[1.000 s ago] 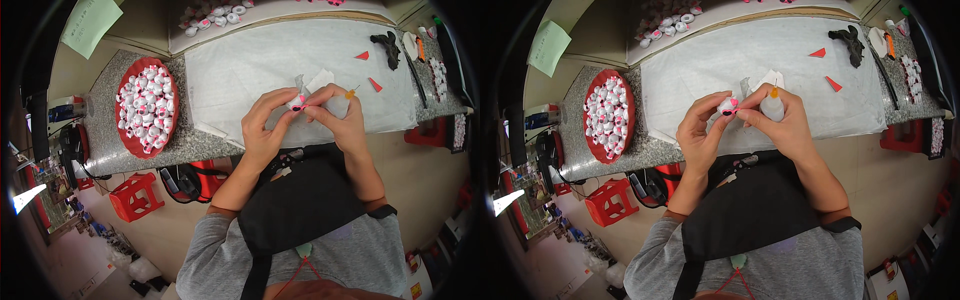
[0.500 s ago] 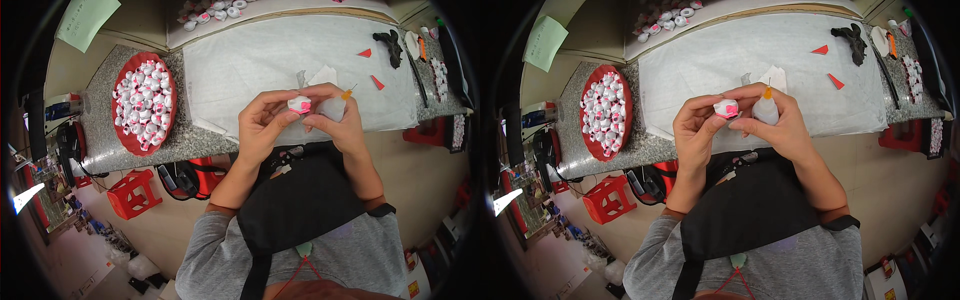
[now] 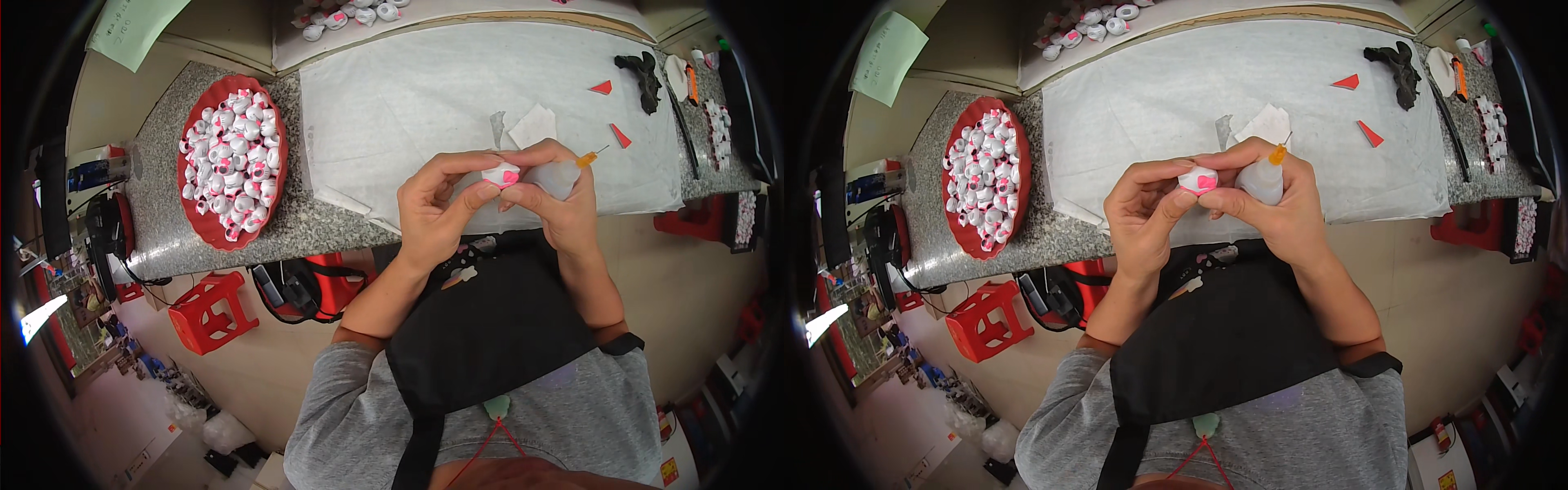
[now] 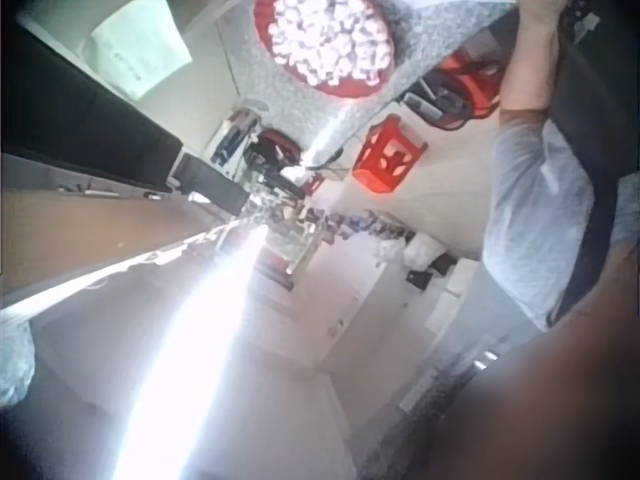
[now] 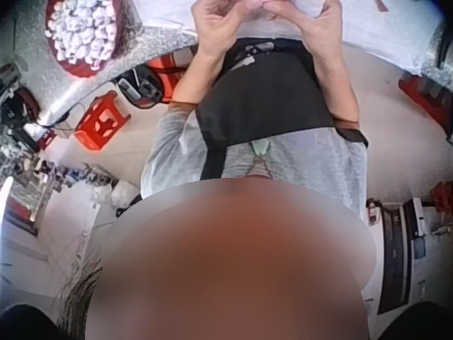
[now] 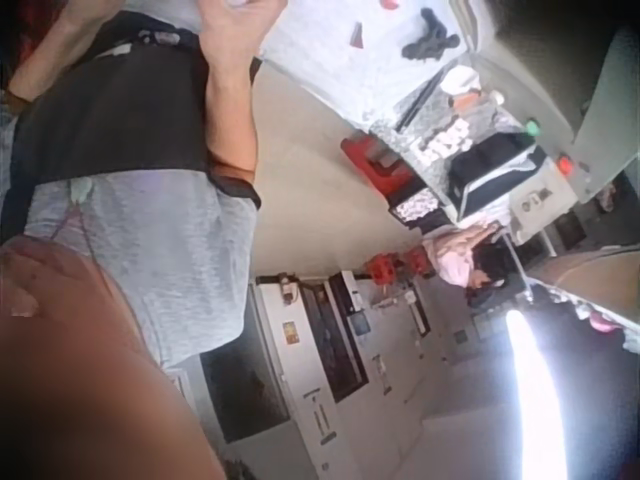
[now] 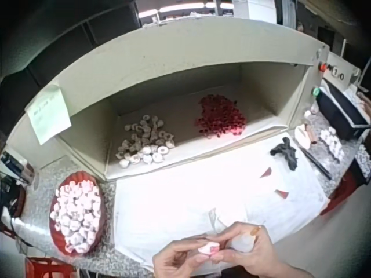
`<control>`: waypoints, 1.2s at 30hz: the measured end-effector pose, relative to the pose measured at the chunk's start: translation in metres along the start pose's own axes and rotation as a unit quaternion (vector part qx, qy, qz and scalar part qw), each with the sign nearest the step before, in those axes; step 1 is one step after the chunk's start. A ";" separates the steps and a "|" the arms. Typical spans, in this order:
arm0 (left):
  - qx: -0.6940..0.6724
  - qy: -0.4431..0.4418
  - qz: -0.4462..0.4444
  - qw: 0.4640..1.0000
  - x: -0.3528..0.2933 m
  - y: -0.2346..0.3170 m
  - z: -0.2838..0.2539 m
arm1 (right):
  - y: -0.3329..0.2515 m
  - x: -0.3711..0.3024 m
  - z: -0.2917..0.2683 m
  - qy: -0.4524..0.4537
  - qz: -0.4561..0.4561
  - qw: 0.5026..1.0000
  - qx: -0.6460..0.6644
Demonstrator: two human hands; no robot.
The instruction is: Gluing small pink bows onto white cat-shaped toy heads at an assembly station.
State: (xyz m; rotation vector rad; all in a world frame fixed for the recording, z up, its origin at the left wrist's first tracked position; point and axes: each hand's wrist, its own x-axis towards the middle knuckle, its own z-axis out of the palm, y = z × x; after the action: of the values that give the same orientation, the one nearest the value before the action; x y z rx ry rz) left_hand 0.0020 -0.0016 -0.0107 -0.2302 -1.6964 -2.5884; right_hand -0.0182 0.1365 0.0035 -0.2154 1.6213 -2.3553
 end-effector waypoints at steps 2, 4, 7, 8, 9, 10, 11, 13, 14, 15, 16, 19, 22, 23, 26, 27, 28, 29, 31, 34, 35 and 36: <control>-0.006 0.003 -0.003 1.000 0.001 0.000 0.001 | -0.001 0.000 0.001 0.012 -0.003 1.000 0.003; -0.021 0.001 -0.020 1.000 0.001 0.000 0.002 | -0.001 0.000 0.000 0.014 -0.001 1.000 0.002; -0.028 -0.001 -0.018 0.999 0.000 -0.001 0.001 | -0.002 0.000 -0.001 0.007 0.011 1.000 -0.007; -0.028 -0.001 -0.018 0.999 0.000 -0.001 0.001 | -0.003 0.000 -0.001 0.000 0.021 1.000 -0.015; -0.046 0.001 -0.026 0.999 0.000 -0.002 0.001 | -0.002 0.001 -0.001 -0.001 0.021 1.000 -0.015; -0.065 0.003 -0.035 0.997 0.000 -0.002 0.001 | -0.002 0.001 -0.001 0.001 0.015 1.000 -0.015; -0.066 0.003 -0.035 0.997 0.000 -0.002 0.002 | -0.002 0.001 -0.001 0.002 0.009 1.000 -0.014; -0.065 0.004 -0.036 0.997 0.000 -0.001 0.002 | -0.003 0.000 0.001 0.005 0.007 1.000 -0.014; -0.066 0.005 -0.036 0.997 -0.001 -0.001 0.001 | -0.002 0.000 0.002 0.009 0.004 1.000 -0.013; -0.054 0.006 -0.031 0.998 -0.001 -0.001 0.001 | -0.002 0.001 0.002 0.008 0.005 1.000 -0.013; -0.041 0.006 -0.026 0.999 -0.001 0.000 0.001 | -0.003 0.000 0.002 0.009 0.005 1.000 -0.012; -0.031 -0.005 -0.013 0.999 -0.001 0.000 0.000 | -0.004 -0.001 0.003 0.011 0.008 1.000 -0.007; -0.033 -0.005 -0.008 0.999 -0.002 0.000 -0.002 | -0.003 -0.001 0.005 0.014 0.016 1.000 -0.001; -0.034 -0.005 -0.008 0.999 -0.001 0.000 -0.002 | -0.003 -0.001 0.006 0.017 0.021 1.000 0.002; -0.039 0.000 -0.016 0.999 -0.002 0.001 -0.003 | -0.004 0.000 0.007 0.020 0.025 0.999 0.008; -0.043 0.001 -0.015 0.999 -0.002 0.001 -0.003 | -0.004 0.000 0.007 0.019 0.025 0.999 0.007; -0.047 0.001 -0.014 0.999 -0.002 0.001 -0.002 | -0.003 -0.001 0.006 0.013 0.024 1.000 0.005; -0.047 0.002 -0.013 0.999 -0.002 0.001 -0.002 | -0.003 -0.001 0.005 0.006 0.024 1.000 0.003; -0.040 0.001 -0.013 0.999 -0.001 0.000 -0.002 | -0.001 -0.001 0.006 0.011 0.018 1.000 0.004; -0.099 0.007 -0.034 0.995 0.000 -0.003 -0.003 | 0.000 0.001 0.008 0.018 0.009 1.000 -0.013; -0.098 0.006 -0.034 0.995 -0.001 -0.004 -0.004 | 0.001 0.001 0.009 0.019 0.005 0.999 -0.030; -0.099 0.006 -0.027 0.995 -0.001 -0.005 -0.005 | 0.001 0.002 0.009 0.020 0.005 0.999 -0.030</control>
State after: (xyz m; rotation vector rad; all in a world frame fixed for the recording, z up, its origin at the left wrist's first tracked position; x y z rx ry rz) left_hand 0.0017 -0.0037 -0.0177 -0.1756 -1.4624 -2.7917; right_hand -0.0171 0.1279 0.0055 -0.1736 1.7083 -2.3200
